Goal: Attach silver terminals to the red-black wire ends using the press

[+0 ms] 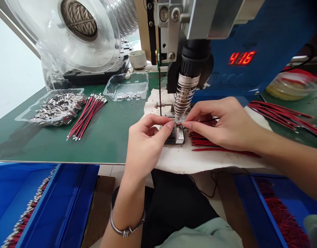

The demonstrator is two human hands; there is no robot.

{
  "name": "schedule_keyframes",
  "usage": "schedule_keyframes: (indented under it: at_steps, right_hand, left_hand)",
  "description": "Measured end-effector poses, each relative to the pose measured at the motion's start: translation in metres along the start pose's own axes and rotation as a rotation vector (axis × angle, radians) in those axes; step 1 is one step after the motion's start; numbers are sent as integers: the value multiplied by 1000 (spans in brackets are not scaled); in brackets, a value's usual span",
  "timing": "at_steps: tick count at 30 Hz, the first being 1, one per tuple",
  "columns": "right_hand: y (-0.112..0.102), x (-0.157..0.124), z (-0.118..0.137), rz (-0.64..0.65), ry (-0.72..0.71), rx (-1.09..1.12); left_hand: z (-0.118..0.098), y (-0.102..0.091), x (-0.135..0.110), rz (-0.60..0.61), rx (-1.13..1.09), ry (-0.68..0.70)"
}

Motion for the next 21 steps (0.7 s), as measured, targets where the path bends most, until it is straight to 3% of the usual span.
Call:
schedule_keyframes:
  at_steps: [11, 21]
  right_hand:
    - [1, -4, 3, -35, 44, -30]
    - [1, -7, 5, -36, -8, -90]
  left_hand:
    - [1, 0, 0, -7, 13, -1]
    - [0, -1, -2, -17, 22, 7]
Point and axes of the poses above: each hand's wrist, its own x-axis towards the middle knuckle, its own y-axis out of the palm, z = x × y, the point moved 8 cm from there along x, towards the middle knuckle, and after that the axes turned 9 degrees about z, right-handed, at the moved point
